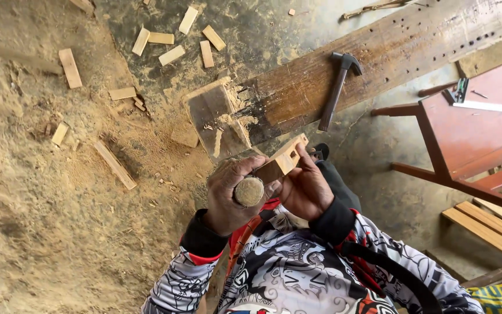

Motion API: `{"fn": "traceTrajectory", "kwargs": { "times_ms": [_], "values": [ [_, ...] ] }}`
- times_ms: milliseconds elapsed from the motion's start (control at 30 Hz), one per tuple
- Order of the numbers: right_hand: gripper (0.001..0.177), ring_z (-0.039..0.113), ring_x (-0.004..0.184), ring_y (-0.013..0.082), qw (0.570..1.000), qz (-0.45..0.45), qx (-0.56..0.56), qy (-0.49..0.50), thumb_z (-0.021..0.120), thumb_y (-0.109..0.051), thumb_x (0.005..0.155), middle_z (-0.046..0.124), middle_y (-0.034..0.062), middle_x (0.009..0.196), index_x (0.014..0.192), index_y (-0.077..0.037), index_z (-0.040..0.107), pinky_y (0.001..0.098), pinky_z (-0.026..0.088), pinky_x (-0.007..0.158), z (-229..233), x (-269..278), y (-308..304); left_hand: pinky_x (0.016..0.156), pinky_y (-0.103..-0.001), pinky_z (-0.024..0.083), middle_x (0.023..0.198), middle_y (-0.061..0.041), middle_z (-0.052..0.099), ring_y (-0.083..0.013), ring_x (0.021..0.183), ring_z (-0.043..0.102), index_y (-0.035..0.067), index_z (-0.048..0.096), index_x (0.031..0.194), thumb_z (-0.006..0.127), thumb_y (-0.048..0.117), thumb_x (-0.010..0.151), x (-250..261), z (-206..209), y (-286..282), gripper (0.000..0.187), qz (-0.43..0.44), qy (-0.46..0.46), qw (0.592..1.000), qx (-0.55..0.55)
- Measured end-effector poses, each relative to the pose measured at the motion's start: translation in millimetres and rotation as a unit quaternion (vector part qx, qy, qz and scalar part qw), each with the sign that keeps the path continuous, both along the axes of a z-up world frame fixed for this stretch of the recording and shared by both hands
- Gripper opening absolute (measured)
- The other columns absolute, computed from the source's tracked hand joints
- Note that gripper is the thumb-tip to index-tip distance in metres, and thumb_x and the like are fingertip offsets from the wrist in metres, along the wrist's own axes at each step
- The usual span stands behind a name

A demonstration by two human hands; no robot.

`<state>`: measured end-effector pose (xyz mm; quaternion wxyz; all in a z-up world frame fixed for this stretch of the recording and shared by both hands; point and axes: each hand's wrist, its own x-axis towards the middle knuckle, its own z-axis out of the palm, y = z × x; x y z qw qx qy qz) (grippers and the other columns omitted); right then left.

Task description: Using a hammer and chisel to carve out mortise slots in a piece of wood.

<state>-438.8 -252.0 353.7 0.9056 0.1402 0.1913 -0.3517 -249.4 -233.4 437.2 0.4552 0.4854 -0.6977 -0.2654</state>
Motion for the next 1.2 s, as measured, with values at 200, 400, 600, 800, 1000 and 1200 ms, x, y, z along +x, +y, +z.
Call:
{"fn": "traceTrajectory", "kwargs": {
  "times_ms": [200,400,600,800,1000,1200],
  "values": [
    [0.065,0.07,0.076,0.0212,0.971,0.191,-0.079,0.119,0.044,-0.065,0.097,0.073,0.0094,0.093,0.114,-0.006,0.066,0.0376,0.059,0.071,26,0,-7,0.095,-0.035,0.062,0.117,-0.014,0.074,-0.0235,0.109,0.075,0.004,0.063,0.121,0.086,0.004,0.084,12,4,10,0.043,-0.004,0.094,0.995,0.012],
    [0.058,0.054,0.065,0.0209,0.763,0.211,-0.379,0.478,0.052,-0.05,0.113,0.06,0.0107,0.075,0.09,0.003,0.058,0.036,0.046,0.059,-35,-43,-20,0.098,-0.036,0.061,0.116,-0.014,0.074,-0.0254,0.111,0.075,0.005,0.065,0.117,0.086,0.0,0.083,31,18,21,0.04,-0.043,0.118,0.991,0.05],
    [0.041,0.057,0.081,0.0109,0.743,0.157,-0.473,0.447,0.052,-0.043,0.107,0.064,0.0023,0.091,0.104,-0.004,0.065,0.028,0.05,0.071,19,-21,-27,0.098,-0.038,0.061,0.115,-0.014,0.074,-0.0273,0.109,0.076,0.005,0.065,0.113,0.085,0.0,0.081,31,29,24,0.039,-0.062,0.099,0.992,0.04],
    [0.044,0.06,0.107,0.0171,0.706,0.086,-0.542,0.447,0.048,-0.041,0.11,0.064,0.009,0.111,0.114,-0.001,0.066,0.0317,0.047,0.096,26,-19,-4,0.095,-0.039,0.059,0.115,-0.012,0.076,-0.0241,0.108,0.077,0.008,0.068,0.111,0.081,0.011,0.08,36,33,18,0.034,-0.163,0.057,0.984,0.048],
    [0.045,0.062,0.117,0.0204,0.742,0.246,-0.547,0.298,0.043,-0.037,0.108,0.067,0.0129,0.121,0.122,0.001,0.063,0.0348,0.047,0.105,-63,-9,21,0.098,-0.039,0.06,0.102,-0.001,0.078,-0.0144,0.097,0.077,0.016,0.073,0.106,0.082,0.018,0.084,19,57,6,0.024,-0.369,0.0,0.922,0.119],
    [0.052,0.057,0.112,0.0232,0.794,0.253,-0.538,0.128,0.045,-0.037,0.113,0.062,0.0162,0.122,0.132,0.01,0.055,0.0377,0.045,0.1,-63,14,25,0.091,-0.037,0.057,0.099,0.001,0.076,-0.016,0.093,0.075,0.017,0.071,0.106,0.081,0.022,0.083,-11,41,-2,0.026,-0.549,0.01,0.818,0.172]
  ]
}}
